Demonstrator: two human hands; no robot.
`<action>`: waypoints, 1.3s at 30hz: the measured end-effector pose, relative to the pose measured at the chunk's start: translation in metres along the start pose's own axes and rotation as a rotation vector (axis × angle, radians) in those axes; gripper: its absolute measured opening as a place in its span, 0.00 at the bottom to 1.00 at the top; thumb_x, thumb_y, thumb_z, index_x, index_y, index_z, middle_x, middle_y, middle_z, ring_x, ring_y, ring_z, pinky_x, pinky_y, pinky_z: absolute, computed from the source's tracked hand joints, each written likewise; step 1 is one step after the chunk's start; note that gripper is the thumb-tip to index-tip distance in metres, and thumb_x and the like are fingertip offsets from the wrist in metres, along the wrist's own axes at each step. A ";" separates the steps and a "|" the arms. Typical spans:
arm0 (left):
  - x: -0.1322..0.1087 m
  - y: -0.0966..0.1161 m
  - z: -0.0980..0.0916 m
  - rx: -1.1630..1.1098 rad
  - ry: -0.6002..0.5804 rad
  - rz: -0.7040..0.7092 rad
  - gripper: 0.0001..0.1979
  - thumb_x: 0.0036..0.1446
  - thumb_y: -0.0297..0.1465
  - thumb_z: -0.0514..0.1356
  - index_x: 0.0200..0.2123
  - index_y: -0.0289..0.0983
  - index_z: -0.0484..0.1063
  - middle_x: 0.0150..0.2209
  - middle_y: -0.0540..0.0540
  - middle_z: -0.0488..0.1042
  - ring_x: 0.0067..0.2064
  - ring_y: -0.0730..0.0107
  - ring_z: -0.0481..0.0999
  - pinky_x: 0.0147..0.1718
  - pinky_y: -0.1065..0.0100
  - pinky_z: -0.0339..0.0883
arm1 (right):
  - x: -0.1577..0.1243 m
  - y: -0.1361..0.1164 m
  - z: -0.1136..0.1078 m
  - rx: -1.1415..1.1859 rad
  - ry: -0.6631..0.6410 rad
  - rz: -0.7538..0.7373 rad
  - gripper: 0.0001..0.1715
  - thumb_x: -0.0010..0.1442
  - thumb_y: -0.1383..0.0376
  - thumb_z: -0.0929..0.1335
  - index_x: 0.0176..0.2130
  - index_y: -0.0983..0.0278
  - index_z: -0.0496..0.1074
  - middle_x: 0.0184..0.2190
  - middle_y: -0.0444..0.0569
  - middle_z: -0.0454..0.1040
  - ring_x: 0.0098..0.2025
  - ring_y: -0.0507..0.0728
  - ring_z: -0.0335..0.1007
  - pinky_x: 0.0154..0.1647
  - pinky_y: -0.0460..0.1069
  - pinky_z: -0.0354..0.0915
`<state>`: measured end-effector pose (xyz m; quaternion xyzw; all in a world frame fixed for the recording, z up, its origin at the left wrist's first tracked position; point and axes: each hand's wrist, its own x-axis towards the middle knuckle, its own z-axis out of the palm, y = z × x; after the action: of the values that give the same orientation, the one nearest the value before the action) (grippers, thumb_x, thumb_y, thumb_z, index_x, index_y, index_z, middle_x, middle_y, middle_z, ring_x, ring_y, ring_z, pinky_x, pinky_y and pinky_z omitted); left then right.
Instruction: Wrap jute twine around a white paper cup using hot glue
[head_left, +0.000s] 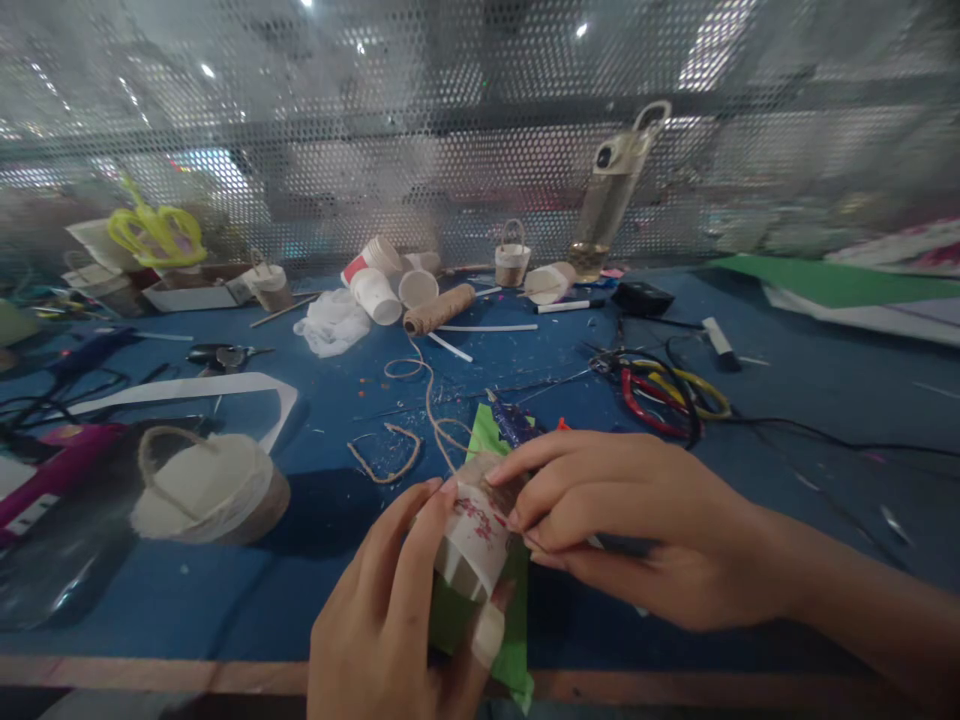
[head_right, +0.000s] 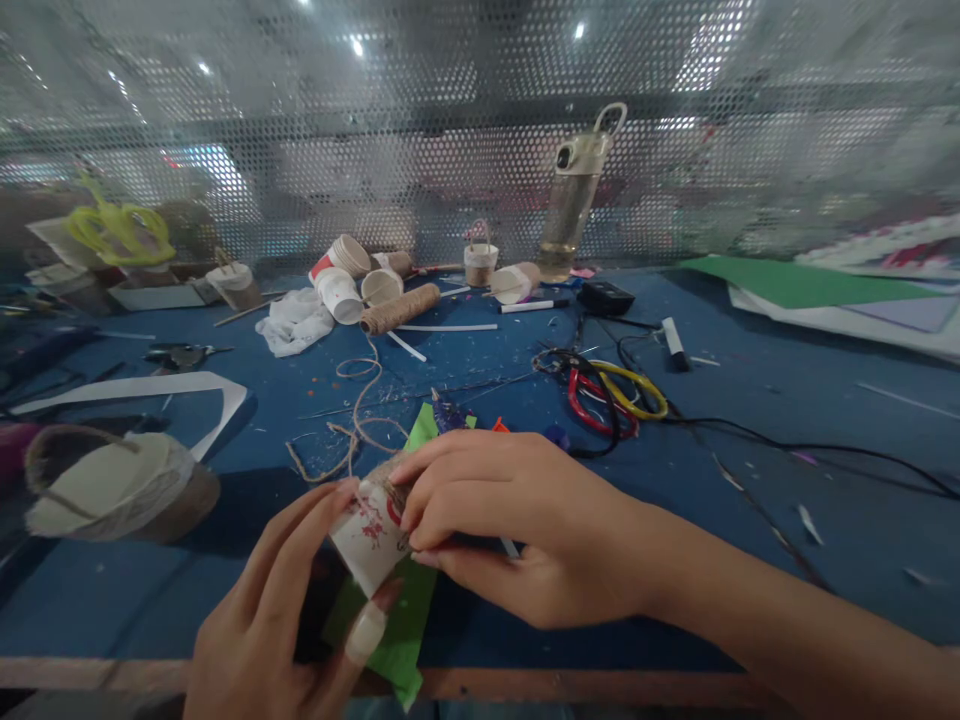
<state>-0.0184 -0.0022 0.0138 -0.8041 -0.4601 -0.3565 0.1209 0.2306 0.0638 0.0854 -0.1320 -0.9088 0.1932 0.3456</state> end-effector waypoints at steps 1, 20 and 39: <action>0.000 -0.001 0.000 0.004 0.005 -0.006 0.26 0.73 0.42 0.58 0.67 0.35 0.64 0.58 0.35 0.78 0.54 0.58 0.85 0.49 0.66 0.83 | -0.001 0.000 0.001 -0.010 0.003 -0.013 0.07 0.69 0.75 0.70 0.42 0.63 0.76 0.38 0.50 0.86 0.54 0.57 0.83 0.62 0.53 0.76; -0.001 0.000 0.003 -0.019 0.013 -0.027 0.27 0.72 0.42 0.59 0.66 0.33 0.65 0.57 0.34 0.79 0.54 0.58 0.85 0.48 0.67 0.83 | -0.003 0.003 0.004 0.076 0.046 -0.018 0.07 0.68 0.77 0.71 0.43 0.66 0.75 0.40 0.51 0.83 0.51 0.56 0.78 0.58 0.52 0.75; -0.002 0.002 0.001 -0.010 0.016 -0.036 0.27 0.72 0.42 0.59 0.66 0.33 0.65 0.58 0.34 0.79 0.54 0.57 0.85 0.47 0.66 0.83 | -0.006 0.000 0.006 0.068 -0.005 0.066 0.07 0.69 0.74 0.71 0.41 0.63 0.74 0.38 0.47 0.83 0.52 0.55 0.76 0.57 0.52 0.75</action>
<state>-0.0175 -0.0041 0.0119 -0.7935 -0.4716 -0.3673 0.1139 0.2310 0.0600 0.0773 -0.1495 -0.8978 0.2354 0.3408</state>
